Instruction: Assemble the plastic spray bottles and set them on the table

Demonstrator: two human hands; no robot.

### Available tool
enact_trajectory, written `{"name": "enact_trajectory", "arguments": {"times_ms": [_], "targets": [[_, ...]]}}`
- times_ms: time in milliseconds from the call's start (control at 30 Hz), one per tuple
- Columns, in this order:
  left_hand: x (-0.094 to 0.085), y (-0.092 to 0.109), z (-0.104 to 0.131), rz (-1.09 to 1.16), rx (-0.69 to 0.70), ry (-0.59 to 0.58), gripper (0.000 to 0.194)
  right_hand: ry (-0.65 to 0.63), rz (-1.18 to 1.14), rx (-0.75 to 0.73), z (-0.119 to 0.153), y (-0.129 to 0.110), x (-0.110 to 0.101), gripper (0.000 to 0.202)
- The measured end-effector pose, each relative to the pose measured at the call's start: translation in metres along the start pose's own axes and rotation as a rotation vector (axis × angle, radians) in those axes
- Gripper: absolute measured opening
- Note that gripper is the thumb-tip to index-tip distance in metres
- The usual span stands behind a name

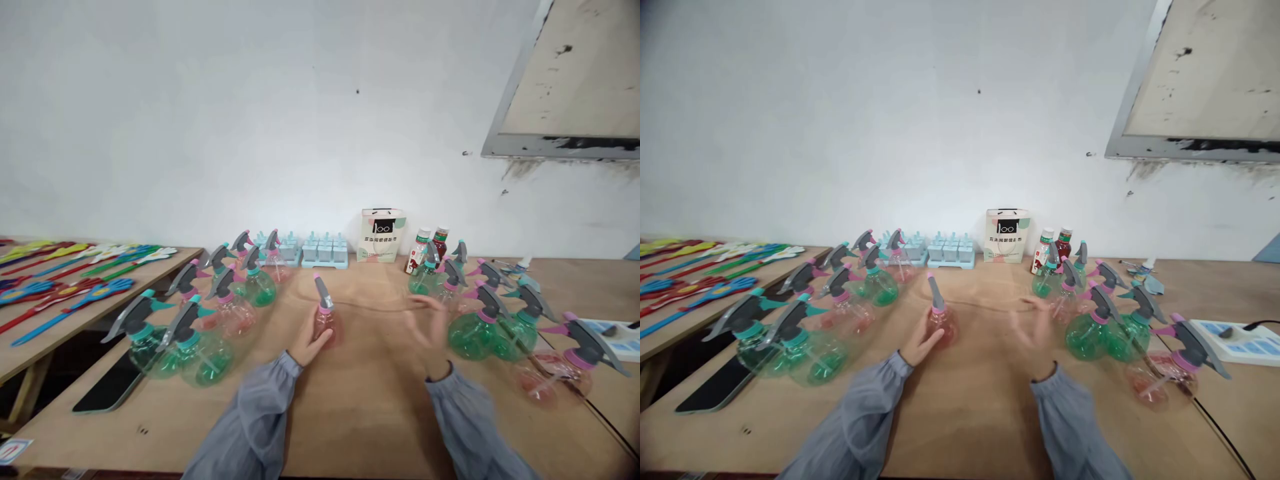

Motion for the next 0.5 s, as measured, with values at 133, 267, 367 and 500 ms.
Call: {"name": "enact_trajectory", "arguments": {"times_ms": [133, 267, 367, 500], "targets": [[0.023, 0.008, 0.000, 0.034, 0.074, -0.165, 0.079, -0.486, -0.148, 0.059, 0.024, -0.021, 0.092, 0.073], [0.033, 0.011, 0.002, -0.021, 0.232, -0.347, 0.097, -0.694, -0.313, 0.136, 0.026, -0.030, 0.136, 0.068], [0.006, 0.018, 0.002, -0.215, 0.344, -0.172, 0.081, -0.707, -0.373, 0.155, 0.017, -0.035, 0.143, 0.040], [-0.088, 0.054, 0.016, -0.693, 0.357, 0.531, 0.039, -0.694, -0.381, 0.215, 0.004, -0.033, 0.138, 0.033]]}}
Point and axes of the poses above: each hand's wrist, its own z-axis away from the middle knuckle, its own x-axis out of the palm, y = z × x, the point moved 5 cm from there along -z, towards the middle knuckle, and after that the axes turned 8 degrees about x, right-handed, at the moved point
